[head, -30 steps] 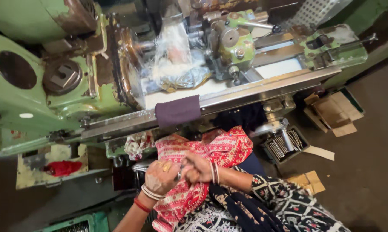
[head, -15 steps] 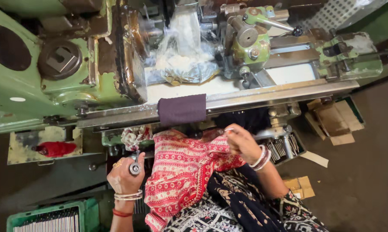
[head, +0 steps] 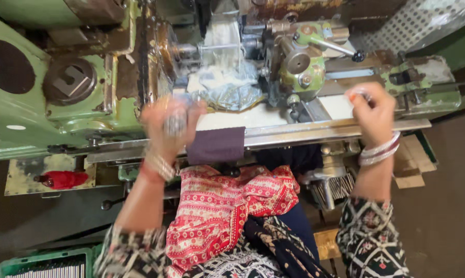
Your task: The person operates a green industrial machine by repeatedly inserting thin metal rods from a green tray into a slot and pulling two levers to process them. The person handles the rods one at a time and returns them to the tray after processing.
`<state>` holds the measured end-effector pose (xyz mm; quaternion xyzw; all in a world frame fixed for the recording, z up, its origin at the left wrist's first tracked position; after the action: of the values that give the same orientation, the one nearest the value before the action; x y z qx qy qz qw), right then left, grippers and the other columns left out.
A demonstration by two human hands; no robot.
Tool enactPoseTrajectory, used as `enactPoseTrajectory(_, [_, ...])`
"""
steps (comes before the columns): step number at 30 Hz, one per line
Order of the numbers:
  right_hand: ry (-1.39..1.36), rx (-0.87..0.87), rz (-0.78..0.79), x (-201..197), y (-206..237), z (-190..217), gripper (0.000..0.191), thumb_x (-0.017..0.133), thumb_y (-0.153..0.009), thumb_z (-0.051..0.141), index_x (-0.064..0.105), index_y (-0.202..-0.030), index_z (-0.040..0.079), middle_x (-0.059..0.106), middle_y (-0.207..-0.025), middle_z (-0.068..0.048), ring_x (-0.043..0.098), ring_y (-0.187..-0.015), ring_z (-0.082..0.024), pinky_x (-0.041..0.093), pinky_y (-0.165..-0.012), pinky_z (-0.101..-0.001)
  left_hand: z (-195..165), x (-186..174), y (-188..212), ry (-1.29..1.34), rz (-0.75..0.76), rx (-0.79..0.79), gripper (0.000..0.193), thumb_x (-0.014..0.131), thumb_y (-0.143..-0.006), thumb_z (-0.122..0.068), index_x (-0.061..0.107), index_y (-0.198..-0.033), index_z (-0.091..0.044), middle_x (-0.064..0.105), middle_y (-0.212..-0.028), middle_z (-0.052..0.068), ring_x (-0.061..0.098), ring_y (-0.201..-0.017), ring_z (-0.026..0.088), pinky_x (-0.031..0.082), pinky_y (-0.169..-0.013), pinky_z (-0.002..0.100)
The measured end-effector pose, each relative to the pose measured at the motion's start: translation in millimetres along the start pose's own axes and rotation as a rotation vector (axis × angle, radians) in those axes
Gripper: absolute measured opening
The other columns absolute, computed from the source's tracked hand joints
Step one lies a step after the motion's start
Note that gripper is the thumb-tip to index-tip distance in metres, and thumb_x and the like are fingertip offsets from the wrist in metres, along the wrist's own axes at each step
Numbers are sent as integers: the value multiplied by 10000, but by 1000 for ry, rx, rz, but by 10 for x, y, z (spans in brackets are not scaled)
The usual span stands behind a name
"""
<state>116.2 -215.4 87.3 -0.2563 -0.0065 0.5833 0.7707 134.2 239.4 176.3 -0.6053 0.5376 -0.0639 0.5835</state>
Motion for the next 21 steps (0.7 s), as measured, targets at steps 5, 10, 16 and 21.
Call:
enactPoseTrajectory(5, [-318, 151, -271, -320, -1256, -529, 18, 624, -1087, 111, 621, -1070, 108, 475, -745, 37, 373, -521, -71, 292, -439, -259, 1511, 1871, -630, 1079, -43, -971, 476, 794, -931, -439, 640, -685, -62, 690, -642, 76, 564, -487, 115, 440, -463, 273])
enactPoseTrajectory(10, [697, -477, -415, -167, -1483, -292, 280, 451, -910, -105, 585, -1099, 53, 638, -966, -131, 643, -963, -350, 525, -874, -450, 1928, 3106, -525, 1228, -198, -1235, 274, 662, -909, -318, 623, -1008, -65, 669, -895, 68, 664, -802, 242, 594, -652, 467])
enactPoseTrajectory(16, [819, -259, -107, 252, -1307, -734, 238, 540, -880, -50, 613, -1081, 53, 553, -1043, -266, 580, -928, -482, 464, -809, -543, 1778, 3183, -119, 591, -419, -1663, 451, 518, -956, -368, 624, -1201, -4, 538, -1249, 326, 608, -1099, 463, 538, -896, 530])
enactPoseTrajectory(21, [823, -103, -144, 221, -1291, -863, 144, 566, -1006, 11, 585, -1138, 67, 555, -1103, -259, 578, -967, -494, 464, -812, -564, 1700, 3058, -138, 373, -406, -1604, 588, 463, -1017, -434, 655, -1165, 101, 589, -1306, 380, 546, -1238, 492, 437, -1059, 527])
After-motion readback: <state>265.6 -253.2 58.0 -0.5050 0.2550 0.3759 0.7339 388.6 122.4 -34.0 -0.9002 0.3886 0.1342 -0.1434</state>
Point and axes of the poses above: each hand's wrist, its own y-axis away from the middle knuckle, its own x-axis out of the palm, z = x × y, the point moved 8 cm from there along -y, towards the middle knuckle
